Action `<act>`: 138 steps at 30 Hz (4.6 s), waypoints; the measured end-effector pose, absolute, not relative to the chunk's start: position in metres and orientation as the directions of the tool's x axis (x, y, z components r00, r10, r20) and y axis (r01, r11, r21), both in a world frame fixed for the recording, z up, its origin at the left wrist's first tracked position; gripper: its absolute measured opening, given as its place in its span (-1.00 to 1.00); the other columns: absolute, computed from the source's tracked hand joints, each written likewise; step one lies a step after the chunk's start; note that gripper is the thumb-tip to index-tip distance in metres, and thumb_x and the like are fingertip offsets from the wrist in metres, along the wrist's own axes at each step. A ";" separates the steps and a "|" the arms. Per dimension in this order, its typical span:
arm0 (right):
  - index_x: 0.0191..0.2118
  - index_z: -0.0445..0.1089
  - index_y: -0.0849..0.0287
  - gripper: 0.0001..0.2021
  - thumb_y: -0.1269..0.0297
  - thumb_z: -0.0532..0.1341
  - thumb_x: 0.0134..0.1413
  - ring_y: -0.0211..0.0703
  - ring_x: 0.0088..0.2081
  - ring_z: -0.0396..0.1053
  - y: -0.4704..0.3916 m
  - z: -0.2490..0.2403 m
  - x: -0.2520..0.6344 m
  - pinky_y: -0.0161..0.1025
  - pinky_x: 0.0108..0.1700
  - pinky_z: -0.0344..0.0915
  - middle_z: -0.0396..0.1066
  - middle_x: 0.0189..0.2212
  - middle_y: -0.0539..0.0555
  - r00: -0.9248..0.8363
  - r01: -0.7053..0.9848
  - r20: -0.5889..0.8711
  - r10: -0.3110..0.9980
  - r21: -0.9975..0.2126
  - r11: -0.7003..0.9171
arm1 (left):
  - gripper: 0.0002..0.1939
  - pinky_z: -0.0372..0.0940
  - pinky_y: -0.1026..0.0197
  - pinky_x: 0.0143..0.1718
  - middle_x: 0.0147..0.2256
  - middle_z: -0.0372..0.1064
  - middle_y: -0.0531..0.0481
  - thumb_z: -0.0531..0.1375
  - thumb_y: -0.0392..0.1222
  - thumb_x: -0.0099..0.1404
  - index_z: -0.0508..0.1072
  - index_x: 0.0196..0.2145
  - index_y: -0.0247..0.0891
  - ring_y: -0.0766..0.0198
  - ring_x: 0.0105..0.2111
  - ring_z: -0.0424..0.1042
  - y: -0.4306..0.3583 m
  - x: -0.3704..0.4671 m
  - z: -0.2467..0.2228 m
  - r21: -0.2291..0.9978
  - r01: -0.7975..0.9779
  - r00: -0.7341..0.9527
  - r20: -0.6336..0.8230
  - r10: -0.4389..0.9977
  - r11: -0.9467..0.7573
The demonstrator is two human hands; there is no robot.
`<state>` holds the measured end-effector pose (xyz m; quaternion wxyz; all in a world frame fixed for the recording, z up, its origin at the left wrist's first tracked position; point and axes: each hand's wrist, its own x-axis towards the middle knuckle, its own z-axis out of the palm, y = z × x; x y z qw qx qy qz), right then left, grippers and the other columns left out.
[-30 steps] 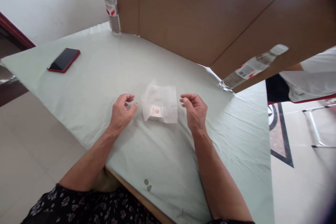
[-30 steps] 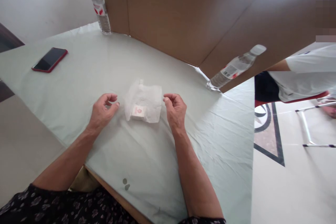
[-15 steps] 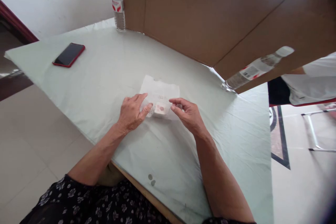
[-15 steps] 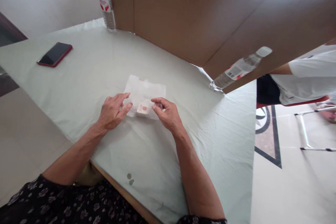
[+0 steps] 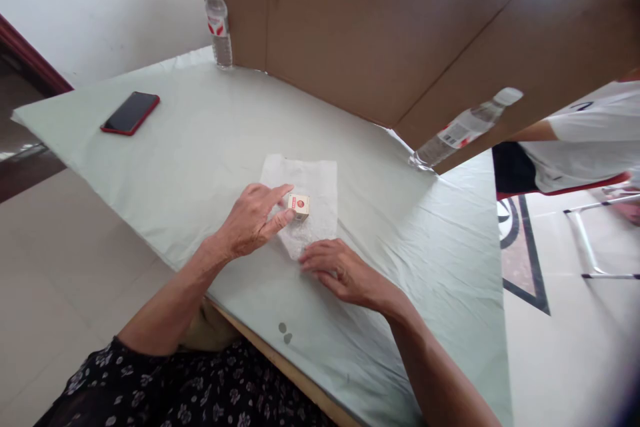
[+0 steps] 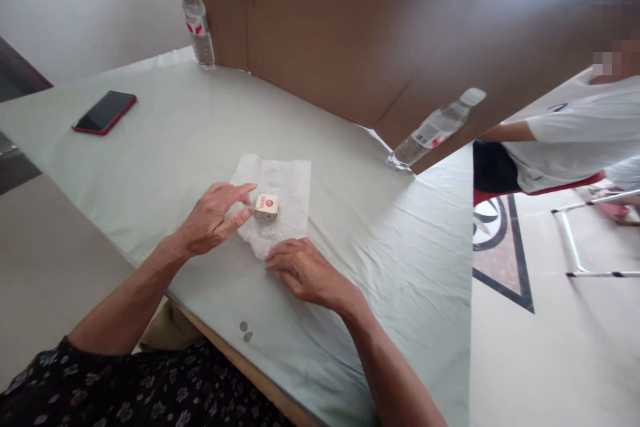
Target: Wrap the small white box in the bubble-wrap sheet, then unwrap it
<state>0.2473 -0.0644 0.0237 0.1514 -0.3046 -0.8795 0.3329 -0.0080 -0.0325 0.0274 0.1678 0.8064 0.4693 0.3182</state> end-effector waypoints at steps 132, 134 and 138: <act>0.30 0.23 0.32 -0.47 0.13 0.01 0.35 0.21 0.32 0.18 -0.003 -0.042 0.227 0.14 0.27 0.13 0.26 0.31 0.35 -0.294 0.914 0.198 0.935 -0.227 0.336 | 0.01 -0.21 -0.15 0.44 0.45 -0.13 -0.29 0.26 0.20 0.18 0.03 0.41 -0.34 -0.10 0.47 -0.22 -0.009 -0.008 -0.015 0.419 0.833 0.448 -0.125 0.885 -0.363; 0.27 0.26 0.35 -0.48 0.13 0.00 0.35 0.21 0.29 0.21 -0.004 -0.036 0.228 0.13 0.26 0.14 0.28 0.28 0.38 -0.311 0.906 0.207 0.928 -0.230 0.355 | 0.01 -0.21 -0.13 0.44 0.45 -0.14 -0.28 0.26 0.21 0.18 0.02 0.42 -0.34 -0.09 0.47 -0.21 -0.009 -0.009 -0.015 0.421 0.832 0.448 -0.127 0.885 -0.361; 0.24 0.31 0.25 -0.53 0.13 0.02 0.36 0.17 0.23 0.28 0.000 -0.007 0.252 0.13 0.23 0.15 0.33 0.25 0.32 -0.284 0.902 0.311 0.907 -0.233 0.362 | 0.05 -0.21 -0.11 0.44 0.45 -0.13 -0.29 0.25 0.23 0.17 -0.02 0.43 -0.36 -0.10 0.47 -0.21 -0.008 -0.012 -0.018 0.414 0.833 0.443 -0.105 0.890 -0.366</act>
